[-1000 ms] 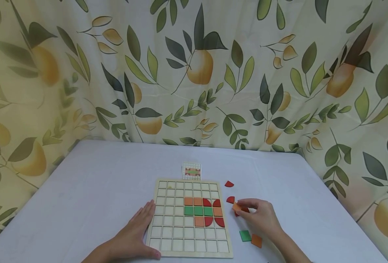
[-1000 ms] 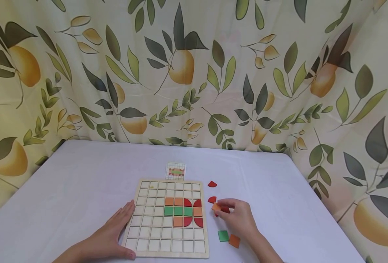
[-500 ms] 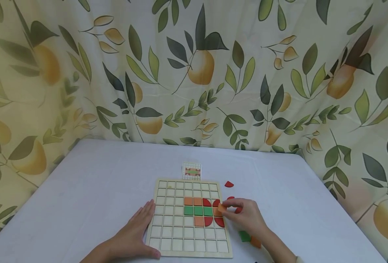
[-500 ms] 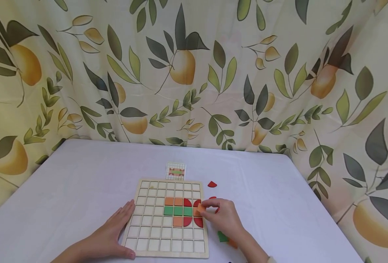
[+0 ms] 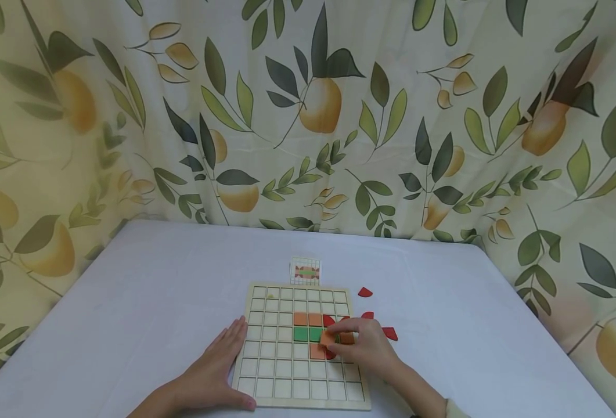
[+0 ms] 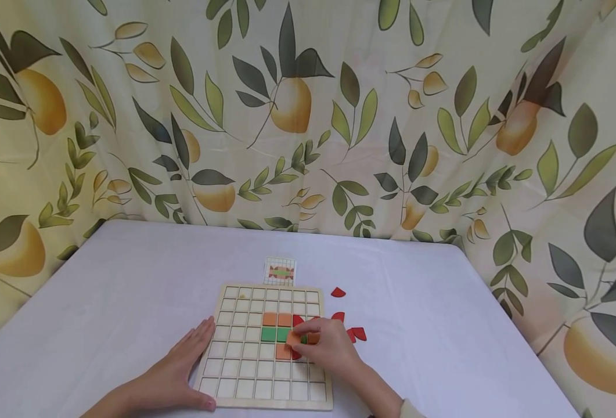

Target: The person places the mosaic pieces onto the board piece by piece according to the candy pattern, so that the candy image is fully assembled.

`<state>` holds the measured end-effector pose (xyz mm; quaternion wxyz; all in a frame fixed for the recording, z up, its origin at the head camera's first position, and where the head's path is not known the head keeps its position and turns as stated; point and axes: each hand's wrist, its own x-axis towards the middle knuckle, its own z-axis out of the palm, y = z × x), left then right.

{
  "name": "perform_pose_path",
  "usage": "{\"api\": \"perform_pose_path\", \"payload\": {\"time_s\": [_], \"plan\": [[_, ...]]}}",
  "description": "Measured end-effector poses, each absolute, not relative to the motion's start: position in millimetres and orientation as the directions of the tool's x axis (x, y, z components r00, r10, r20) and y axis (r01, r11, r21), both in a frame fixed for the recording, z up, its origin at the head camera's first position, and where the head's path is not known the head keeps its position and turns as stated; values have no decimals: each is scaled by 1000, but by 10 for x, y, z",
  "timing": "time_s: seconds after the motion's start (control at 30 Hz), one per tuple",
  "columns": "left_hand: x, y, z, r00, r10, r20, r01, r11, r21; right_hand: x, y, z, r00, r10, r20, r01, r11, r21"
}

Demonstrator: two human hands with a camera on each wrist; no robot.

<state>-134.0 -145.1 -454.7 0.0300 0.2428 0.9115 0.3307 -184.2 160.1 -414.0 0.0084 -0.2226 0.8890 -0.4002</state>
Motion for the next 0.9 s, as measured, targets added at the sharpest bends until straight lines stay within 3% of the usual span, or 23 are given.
{"api": "perform_pose_path", "payload": {"time_s": [0.23, 0.47, 0.9], "plan": [[-1343, -1448, -4536, -883, 460, 93, 410, 660, 630, -1835, 1422, -4137, -849, -493, 188, -472, 552, -688], [-1337, -1432, -4518, -883, 461, 89, 406, 654, 638, -1856, 1322, -4172, -794, -568, 217, -518, 444, -731], [-1332, -1436, -4506, -884, 458, 93, 407, 654, 638, -1863, 1275, -4212, -771, -612, 178, -526, 452, -721]]}}
